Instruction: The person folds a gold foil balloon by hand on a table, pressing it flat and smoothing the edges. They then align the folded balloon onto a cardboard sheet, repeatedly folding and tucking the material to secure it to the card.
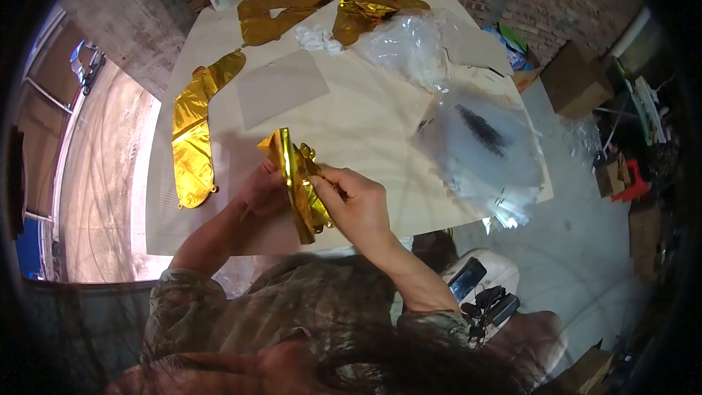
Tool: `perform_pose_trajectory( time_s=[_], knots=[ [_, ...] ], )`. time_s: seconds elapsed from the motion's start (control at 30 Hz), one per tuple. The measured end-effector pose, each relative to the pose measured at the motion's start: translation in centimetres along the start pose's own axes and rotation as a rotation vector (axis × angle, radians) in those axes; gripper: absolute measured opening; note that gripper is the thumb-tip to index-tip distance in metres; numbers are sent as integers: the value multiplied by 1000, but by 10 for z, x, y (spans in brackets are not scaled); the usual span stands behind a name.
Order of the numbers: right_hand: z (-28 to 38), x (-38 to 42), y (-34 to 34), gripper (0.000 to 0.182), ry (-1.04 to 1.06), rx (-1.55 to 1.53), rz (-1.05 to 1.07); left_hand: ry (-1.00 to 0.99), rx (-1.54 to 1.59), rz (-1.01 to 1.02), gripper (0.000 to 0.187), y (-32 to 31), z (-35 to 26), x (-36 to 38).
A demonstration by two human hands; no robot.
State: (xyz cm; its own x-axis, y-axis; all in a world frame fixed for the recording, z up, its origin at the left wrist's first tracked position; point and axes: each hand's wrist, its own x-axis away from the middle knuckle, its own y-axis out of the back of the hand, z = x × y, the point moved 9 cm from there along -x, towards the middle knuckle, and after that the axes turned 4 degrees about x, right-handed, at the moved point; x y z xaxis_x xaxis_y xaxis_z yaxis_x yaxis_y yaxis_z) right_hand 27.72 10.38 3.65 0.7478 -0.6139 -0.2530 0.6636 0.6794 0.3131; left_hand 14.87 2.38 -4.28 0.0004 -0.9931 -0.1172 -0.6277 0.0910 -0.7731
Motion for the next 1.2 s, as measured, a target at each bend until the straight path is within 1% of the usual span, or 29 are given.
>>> perform_pose_trajectory(
  time_s=[0.03, 0.1, 0.13, 0.2, 0.23, 0.27, 0.3, 0.33, 0.37, 0.4, 0.47, 0.5, 0.53, 0.6, 0.63, 0.67, 0.7, 0.73, 0.77, 0.8, 0.83, 0.9, 0.93, 1.0, 1.03, 1.07, 1.17, 1.2],
  knots=[
    [-4, 0, 0, 27, -3, -1, -2, -4, -45, -52, 46, -4, -2, -2],
    [12, 2, 10, 34, 253, 251, -145, -38, -145, -130, 42, 0, -6, -5],
    [13, 2, 11, 34, 249, 252, -147, -34, -144, -130, 42, 0, -5, -6],
    [10, -1, 16, 36, 121, 209, -140, -28, -158, -159, 39, -1, -5, -8],
    [0, -2, 15, 38, 102, 162, -127, -28, -155, -160, 39, -7, -4, -9],
    [0, -2, 19, 38, 100, 164, -124, -56, -151, -208, 36, -12, -5, -9],
    [-2, -3, 19, 40, 36, 122, -76, -84, -148, -257, 33, -14, -8, -8],
    [-6, -3, 19, 41, -28, 80, -27, -86, -144, -259, 33, -13, -9, -7],
    [-11, -4, 19, 38, -78, 19, 1, -94, -268, -291, 32, -9, -13, -4],
    [-14, -4, 19, 38, -79, 22, 4, -102, -393, -321, 31, -6, -17, -2],
    [-28, -3, 20, 26, -158, -199, -6, -104, -393, -349, 31, 7, -12, 0],
    [-24, -4, 25, 16, -195, -49, -6, -104, -396, -377, 31, 7, -11, 0],
    [-28, -4, 24, 16, -199, -43, -2, -105, -388, -379, 31, 5, -12, 1],
    [-26, -6, 27, 10, -61, 118, -40, -46, -552, -544, 32, 7, -17, 9],
    [-30, -6, 26, 11, -82, 82, -1, -50, -540, -551, 32, 2, -17, 8],
    [-30, -7, 26, 11, -84, 88, 14, -98, -479, -518, 32, -5, -17, 4],
    [-37, -7, 23, 11, -184, -74, 59, -147, -419, -487, 32, -9, -18, 1],
    [-43, -6, 19, 12, -284, -236, 102, -156, -409, -497, 32, -6, -17, 1],
    [-42, -8, 23, 18, -300, -187, 113, -130, -416, -543, 33, 3, -15, 2],
    [-44, -9, 23, 18, -301, -182, 125, -102, -422, -589, 33, 6, -14, 3],
    [-48, -10, 21, 16, -309, -215, 143, -108, -416, -596, 33, 5, -16, 4],
    [-52, -14, 13, 13, -341, -332, 144, -36, -478, -627, 32, 1, -16, 6],
    [-56, -18, 13, 13, -346, -331, 153, -37, -471, -635, 32, 3, -17, 7],
    [-77, -25, 14, 13, -474, -366, 184, 60, -253, -530, 32, 2, -6, 1],
    [-81, -30, 14, 23, -506, -370, 192, 59, -252, -533, 32, 4, -7, 1],
    [-84, -34, 14, 23, -507, -370, 194, 85, -205, -537, 33, 6, -5, 1],
    [-110, -39, 4, 38, -588, -492, 304, 115, -155, -532, 36, 15, 0, 0],
    [-112, -41, 3, 38, -588, -496, 299, 122, -146, -526, 38, 17, 1, 0]
  ],
)
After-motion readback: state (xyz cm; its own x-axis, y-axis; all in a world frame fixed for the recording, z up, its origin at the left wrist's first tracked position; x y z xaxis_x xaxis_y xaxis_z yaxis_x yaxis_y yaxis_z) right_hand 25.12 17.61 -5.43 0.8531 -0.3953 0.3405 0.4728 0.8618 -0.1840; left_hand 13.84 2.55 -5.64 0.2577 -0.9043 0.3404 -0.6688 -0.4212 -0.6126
